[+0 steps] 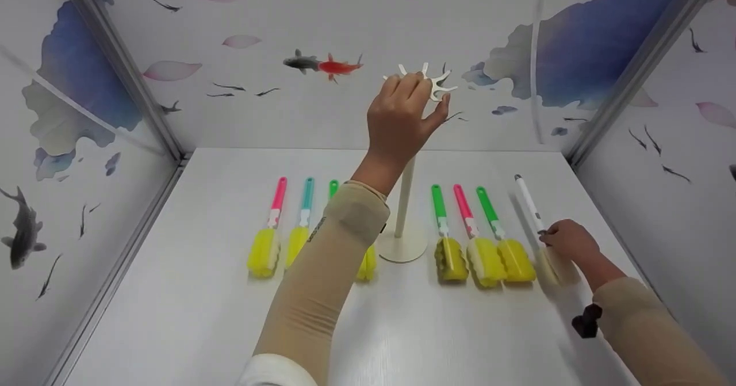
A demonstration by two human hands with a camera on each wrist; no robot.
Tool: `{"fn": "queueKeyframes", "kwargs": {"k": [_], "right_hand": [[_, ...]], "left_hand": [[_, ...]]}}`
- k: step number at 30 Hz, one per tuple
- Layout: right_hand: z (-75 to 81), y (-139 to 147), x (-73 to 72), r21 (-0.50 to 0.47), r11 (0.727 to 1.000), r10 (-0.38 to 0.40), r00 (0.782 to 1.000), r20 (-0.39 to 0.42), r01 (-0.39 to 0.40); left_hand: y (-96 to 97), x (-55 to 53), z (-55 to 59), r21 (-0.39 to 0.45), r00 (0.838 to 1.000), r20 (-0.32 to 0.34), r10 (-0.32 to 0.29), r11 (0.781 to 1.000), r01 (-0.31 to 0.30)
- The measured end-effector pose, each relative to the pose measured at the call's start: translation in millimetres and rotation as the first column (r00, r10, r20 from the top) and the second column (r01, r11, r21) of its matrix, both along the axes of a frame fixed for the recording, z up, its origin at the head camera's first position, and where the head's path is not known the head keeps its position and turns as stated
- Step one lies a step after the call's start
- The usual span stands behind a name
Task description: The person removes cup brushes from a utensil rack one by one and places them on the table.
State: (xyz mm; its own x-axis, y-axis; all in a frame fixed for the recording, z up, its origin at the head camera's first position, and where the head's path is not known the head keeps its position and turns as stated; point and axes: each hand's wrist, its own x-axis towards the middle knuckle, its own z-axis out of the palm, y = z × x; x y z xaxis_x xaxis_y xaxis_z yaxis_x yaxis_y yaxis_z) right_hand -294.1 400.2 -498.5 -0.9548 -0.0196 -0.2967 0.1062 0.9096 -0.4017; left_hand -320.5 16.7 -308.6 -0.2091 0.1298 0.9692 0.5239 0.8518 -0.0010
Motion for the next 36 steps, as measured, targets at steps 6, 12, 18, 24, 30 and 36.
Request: {"fn": "queueKeyframes", "kwargs": {"k": [6,12,18,24,30,36], "right_hand": [[-3.9,-1.2,-8.7,0.025,0.999,-0.027,0.999,0.039,0.026],[-5.4,-3.5,-13.7,0.036,0.998,-0.052,0.995,0.087,0.05],[-9.3,-6.4,-15.2,0.052,0.998,-0.041,0.996,0.074,0.037],[-18.0,-7.5,-18.7,0.083,0.996,-0.034,0.998,0.045,0.03],[-21.5,-9.2,-20.2,0.088,0.995,-0.047,0.996,0.074,0.041],[-21.3,-13.5,-20.4,0.085,0.995,-0.057,0.994,0.092,0.049]], "left_hand": [[-1.3,-0.4,-0.7,0.003,1.0,0.006,0.002,1.0,-0.002],[-0.5,-0.6,-1.3,0.001,1.0,0.005,0.002,1.0,-0.002],[0.6,-1.5,-1.8,-0.002,1.0,-0.016,0.006,1.0,-0.006],[0.5,-2.2,-2.0,0.004,0.999,-0.033,0.008,1.0,-0.008],[1.6,-3.0,-2.8,0.009,1.0,-0.025,0.003,1.0,-0.002],[0.5,-3.4,-2.6,0.013,1.0,-0.025,0.004,1.0,-0.004]]}}
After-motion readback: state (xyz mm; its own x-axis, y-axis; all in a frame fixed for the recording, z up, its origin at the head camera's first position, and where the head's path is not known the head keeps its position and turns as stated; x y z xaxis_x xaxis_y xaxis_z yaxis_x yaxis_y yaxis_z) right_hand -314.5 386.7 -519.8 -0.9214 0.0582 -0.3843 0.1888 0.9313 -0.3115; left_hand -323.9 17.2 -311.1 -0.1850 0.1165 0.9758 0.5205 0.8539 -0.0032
